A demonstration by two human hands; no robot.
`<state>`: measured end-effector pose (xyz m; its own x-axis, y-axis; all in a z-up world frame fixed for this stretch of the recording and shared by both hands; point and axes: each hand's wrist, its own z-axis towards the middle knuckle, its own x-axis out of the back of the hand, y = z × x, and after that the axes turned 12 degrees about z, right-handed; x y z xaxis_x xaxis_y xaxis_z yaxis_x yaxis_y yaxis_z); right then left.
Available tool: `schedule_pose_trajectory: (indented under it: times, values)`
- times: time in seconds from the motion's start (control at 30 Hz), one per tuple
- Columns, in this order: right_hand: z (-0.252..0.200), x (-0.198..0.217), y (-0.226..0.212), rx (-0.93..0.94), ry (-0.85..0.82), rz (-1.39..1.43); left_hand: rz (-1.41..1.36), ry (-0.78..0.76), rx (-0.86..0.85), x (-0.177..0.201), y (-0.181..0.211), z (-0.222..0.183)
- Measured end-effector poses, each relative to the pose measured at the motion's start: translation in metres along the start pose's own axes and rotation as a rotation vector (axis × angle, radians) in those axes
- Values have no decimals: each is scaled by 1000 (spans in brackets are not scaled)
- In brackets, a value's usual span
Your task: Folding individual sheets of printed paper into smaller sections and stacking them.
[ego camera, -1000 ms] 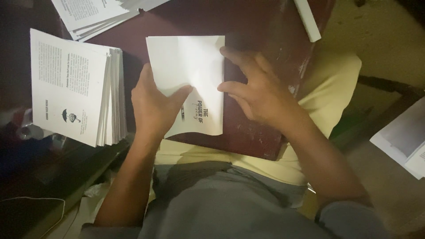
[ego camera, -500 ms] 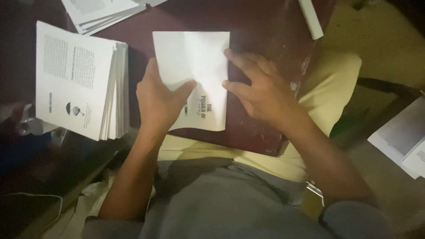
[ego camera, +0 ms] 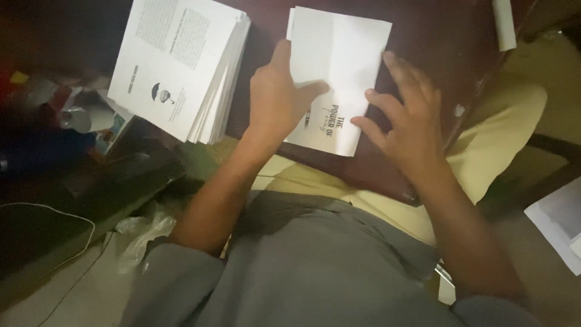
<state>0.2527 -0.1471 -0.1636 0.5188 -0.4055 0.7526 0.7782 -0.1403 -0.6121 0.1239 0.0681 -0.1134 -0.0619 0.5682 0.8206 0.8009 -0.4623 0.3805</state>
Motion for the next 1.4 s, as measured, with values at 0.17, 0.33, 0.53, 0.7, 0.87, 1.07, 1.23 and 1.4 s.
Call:
schedule_pose_trajectory:
  times: [0.17,0.33,0.53,0.7,0.87,1.07,1.23,1.4]
  values:
    - [2,-3,-1,45,45,28,-94,43,-47,-1,-5,-1]
    - [9,0,-3,51,34,-27,-106,66,-56,7,1,-12]
    - [13,2,-8,37,38,-16,-35,198,-173,-22,-20,-2]
    - [13,0,-6,33,11,-35,-41,217,-211,-21,-22,3]
    - [18,3,-8,-2,3,-61,-7,146,-158,-14,-16,3]
    - [20,1,-4,3,14,-67,5,111,-135,-7,-11,4]
    - [21,2,-4,5,15,-79,80,32,-159,-1,-8,15]
    - [25,3,-5,6,17,-69,143,-47,-179,12,1,22]
